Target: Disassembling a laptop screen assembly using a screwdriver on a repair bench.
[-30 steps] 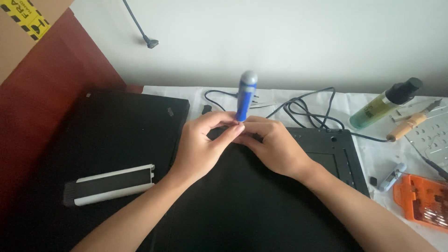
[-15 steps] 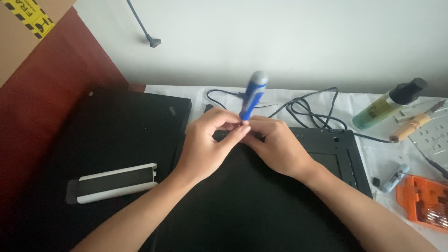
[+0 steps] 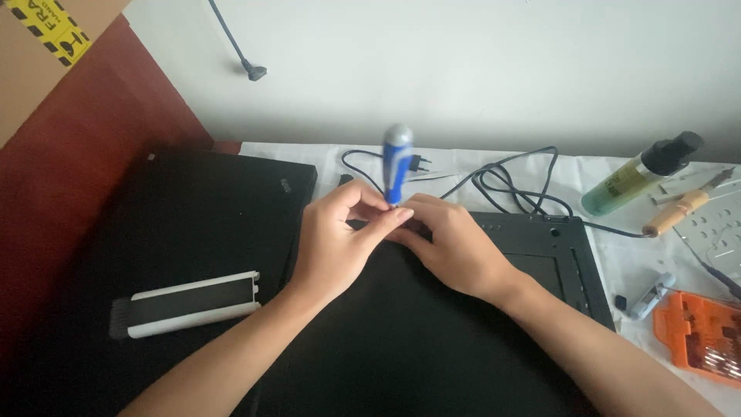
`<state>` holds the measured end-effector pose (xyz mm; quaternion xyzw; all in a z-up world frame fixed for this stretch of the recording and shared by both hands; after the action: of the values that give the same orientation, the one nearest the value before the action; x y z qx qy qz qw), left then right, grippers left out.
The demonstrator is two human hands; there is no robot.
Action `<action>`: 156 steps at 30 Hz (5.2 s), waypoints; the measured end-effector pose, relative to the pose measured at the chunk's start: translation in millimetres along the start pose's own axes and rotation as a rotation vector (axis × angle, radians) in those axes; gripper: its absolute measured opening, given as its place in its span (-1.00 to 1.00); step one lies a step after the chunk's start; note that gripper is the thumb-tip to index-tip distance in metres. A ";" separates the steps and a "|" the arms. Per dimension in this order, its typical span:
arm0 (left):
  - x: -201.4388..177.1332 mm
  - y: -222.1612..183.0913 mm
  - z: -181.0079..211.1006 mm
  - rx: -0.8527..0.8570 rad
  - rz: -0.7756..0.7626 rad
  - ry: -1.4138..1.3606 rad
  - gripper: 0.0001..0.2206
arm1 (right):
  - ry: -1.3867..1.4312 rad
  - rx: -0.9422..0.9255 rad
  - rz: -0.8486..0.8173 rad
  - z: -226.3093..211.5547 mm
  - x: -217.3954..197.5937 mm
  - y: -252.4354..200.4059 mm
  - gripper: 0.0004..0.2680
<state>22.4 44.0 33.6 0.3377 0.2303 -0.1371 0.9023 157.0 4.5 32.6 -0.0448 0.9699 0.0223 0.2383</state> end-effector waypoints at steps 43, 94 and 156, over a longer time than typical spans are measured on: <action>9.3 -17.8 14.8 -0.101 -0.231 -0.092 -0.75 | -0.397 -0.098 0.495 40.0 -98.3 -155.9 -0.92; -69.3 29.8 -12.7 -0.178 -0.400 0.269 -0.80 | 0.544 -0.470 0.261 -18.5 42.6 40.0 -0.79; -77.5 30.8 -19.1 0.004 -0.168 -0.017 -0.85 | 0.210 -0.402 0.006 -9.6 58.2 45.5 -0.88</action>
<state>-37.8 86.5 77.1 0.3178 0.2500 -0.2157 0.8888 96.8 44.7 15.1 -0.0906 0.9655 0.2112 0.1222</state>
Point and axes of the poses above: each hand's wrist, its own y-axis towards the middle knuckle, its own x-axis out of the palm, z = x × y, the point moved 6 cm from there along y, towards the middle knuckle, and after that the axes turned 14 degrees about y, right-handed, at the moved point
